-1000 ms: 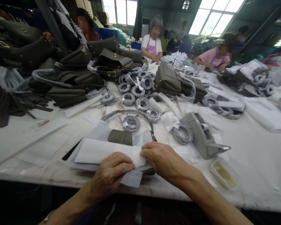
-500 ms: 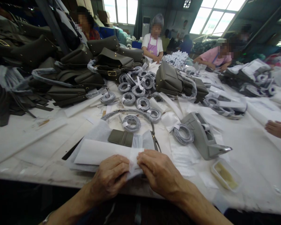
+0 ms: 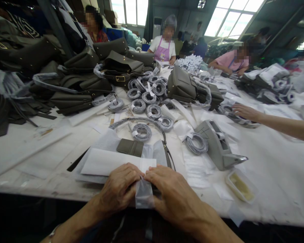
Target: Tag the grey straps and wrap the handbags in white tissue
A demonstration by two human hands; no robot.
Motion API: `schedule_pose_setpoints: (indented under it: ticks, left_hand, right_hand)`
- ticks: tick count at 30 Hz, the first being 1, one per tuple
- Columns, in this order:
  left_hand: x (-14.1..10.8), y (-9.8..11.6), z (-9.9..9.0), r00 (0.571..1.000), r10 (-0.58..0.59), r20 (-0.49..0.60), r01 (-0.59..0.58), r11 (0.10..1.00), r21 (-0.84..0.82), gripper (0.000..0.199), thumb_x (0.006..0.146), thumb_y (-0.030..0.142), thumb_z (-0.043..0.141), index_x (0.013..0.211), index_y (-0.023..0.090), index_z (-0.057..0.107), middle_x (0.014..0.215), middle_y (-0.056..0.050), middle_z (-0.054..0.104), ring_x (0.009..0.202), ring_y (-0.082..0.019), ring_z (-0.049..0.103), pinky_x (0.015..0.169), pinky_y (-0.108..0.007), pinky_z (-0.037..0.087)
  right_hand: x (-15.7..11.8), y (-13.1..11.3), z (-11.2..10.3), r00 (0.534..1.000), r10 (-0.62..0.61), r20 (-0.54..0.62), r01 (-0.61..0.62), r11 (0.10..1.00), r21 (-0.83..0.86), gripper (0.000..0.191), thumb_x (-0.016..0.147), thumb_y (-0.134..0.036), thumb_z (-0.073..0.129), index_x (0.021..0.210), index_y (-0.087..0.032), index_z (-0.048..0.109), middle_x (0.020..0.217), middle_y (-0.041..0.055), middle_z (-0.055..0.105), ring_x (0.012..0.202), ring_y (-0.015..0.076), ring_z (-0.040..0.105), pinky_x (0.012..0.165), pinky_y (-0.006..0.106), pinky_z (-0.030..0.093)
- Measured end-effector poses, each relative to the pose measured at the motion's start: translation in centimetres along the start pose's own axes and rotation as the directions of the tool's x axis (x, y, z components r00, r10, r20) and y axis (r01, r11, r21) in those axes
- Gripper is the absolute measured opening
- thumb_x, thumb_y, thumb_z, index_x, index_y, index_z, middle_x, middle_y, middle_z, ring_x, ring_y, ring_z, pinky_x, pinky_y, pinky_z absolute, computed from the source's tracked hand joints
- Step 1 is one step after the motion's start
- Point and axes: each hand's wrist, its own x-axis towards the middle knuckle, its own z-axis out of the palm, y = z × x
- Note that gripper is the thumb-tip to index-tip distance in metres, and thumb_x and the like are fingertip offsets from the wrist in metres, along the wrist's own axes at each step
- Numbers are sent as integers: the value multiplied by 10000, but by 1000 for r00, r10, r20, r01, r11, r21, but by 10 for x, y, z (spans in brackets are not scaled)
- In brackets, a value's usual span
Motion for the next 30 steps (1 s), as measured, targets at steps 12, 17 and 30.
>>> schedule_pose_setpoints:
  ticks: [12, 17, 30]
  left_hand:
    - [4, 10, -5, 999, 32, 39, -35, 996, 78, 66, 901, 240, 590, 908, 182, 561, 822, -38, 625, 787, -197, 557, 709, -337, 438]
    - [9, 12, 4, 999, -16, -41, 24, 979, 202, 246, 949, 270, 565, 723, 178, 537, 709, -12, 568, 751, -184, 510, 759, -367, 384]
    - [16, 11, 21, 979, -145, -141, 181, 940, 289, 276, 897, 65, 458, 644, 176, 448, 649, -11, 463, 685, -175, 422, 702, -364, 332]
  right_hand:
    - [-2, 5, 12, 965, -207, -163, 199, 978, -62, 350, 801, -26, 407, 1010, -180, 641, 909, 98, 747, 849, 207, 717, 812, 310, 567]
    - [1, 17, 19, 985, -82, -153, 84, 996, 8, 238, 898, -80, 446, 968, -190, 645, 765, 51, 709, 676, 172, 673, 635, 260, 508]
    - [50, 49, 23, 969, 248, 16, -240, 919, 313, 206, 888, -158, 611, 688, -206, 622, 715, -10, 608, 726, 133, 603, 680, 237, 446]
